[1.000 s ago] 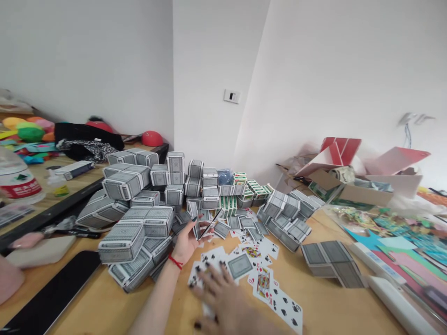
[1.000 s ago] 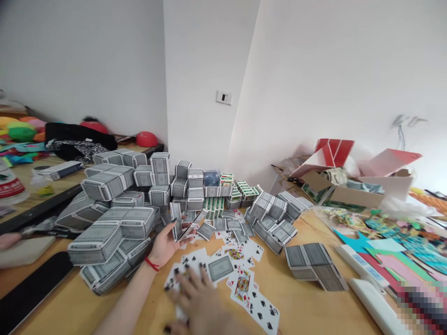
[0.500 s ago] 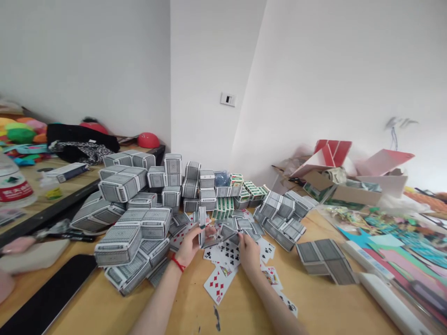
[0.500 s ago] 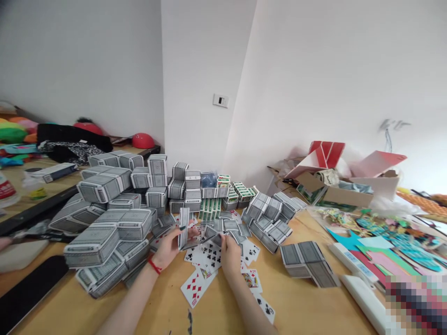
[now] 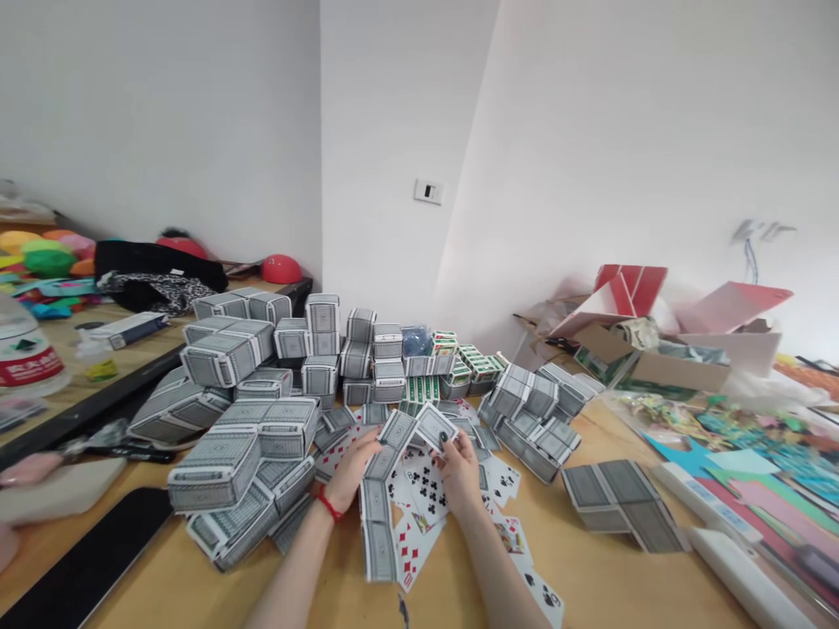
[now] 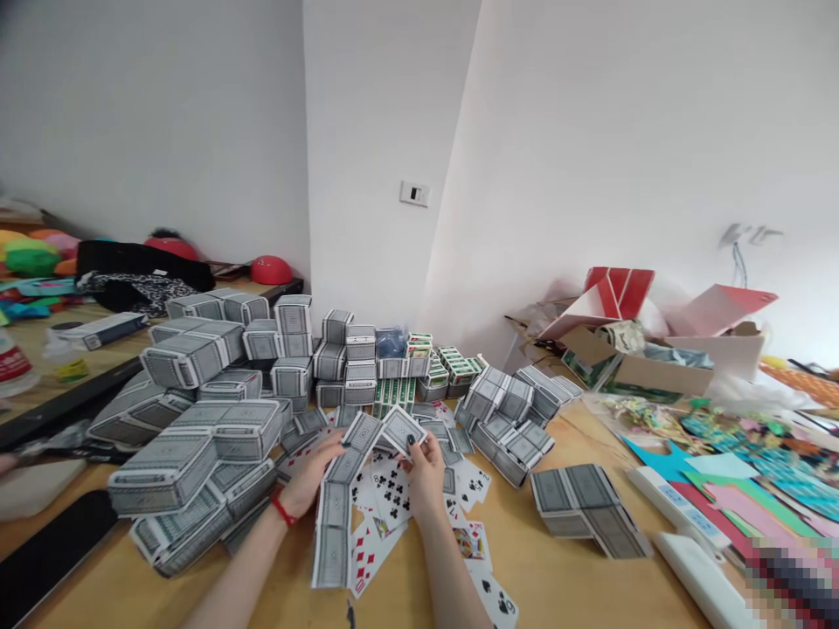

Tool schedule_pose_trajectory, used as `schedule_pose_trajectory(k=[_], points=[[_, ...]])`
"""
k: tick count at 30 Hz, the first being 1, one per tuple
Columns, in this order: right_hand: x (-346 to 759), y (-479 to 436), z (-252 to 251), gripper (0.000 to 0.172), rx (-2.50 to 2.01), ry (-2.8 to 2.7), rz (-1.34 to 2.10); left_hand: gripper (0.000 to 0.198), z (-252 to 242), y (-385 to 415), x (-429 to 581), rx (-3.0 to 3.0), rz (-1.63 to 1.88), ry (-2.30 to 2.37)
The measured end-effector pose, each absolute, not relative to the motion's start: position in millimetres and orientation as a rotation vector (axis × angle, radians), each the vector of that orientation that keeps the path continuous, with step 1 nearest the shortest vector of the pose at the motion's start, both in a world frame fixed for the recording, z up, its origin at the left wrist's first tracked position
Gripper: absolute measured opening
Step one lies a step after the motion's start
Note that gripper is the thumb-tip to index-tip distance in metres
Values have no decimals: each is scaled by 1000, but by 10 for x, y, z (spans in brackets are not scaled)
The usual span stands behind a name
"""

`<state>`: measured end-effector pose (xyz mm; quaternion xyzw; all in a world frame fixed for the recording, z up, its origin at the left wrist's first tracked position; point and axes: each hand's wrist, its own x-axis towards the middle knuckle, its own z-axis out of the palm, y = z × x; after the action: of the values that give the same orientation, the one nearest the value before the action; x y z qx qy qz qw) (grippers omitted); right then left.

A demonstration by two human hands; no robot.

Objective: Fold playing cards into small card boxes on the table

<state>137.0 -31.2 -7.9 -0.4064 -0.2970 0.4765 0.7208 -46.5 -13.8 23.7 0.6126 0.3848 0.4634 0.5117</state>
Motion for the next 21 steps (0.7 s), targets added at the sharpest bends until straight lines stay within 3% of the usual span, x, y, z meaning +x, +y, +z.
schedule_pose_trajectory(k=[5,14,21], points=[[1392,-294,-100,34,-860,-636,1047,48,104,-75,-445,1469,1114,956],[1454,-246,-41,20,-846,-662,1027,36,32,-75,-400,1679,1149,1052],[1459,-265,201,22,-890,-810,901,34,-4,-99,-380,1818,1200,1121]])
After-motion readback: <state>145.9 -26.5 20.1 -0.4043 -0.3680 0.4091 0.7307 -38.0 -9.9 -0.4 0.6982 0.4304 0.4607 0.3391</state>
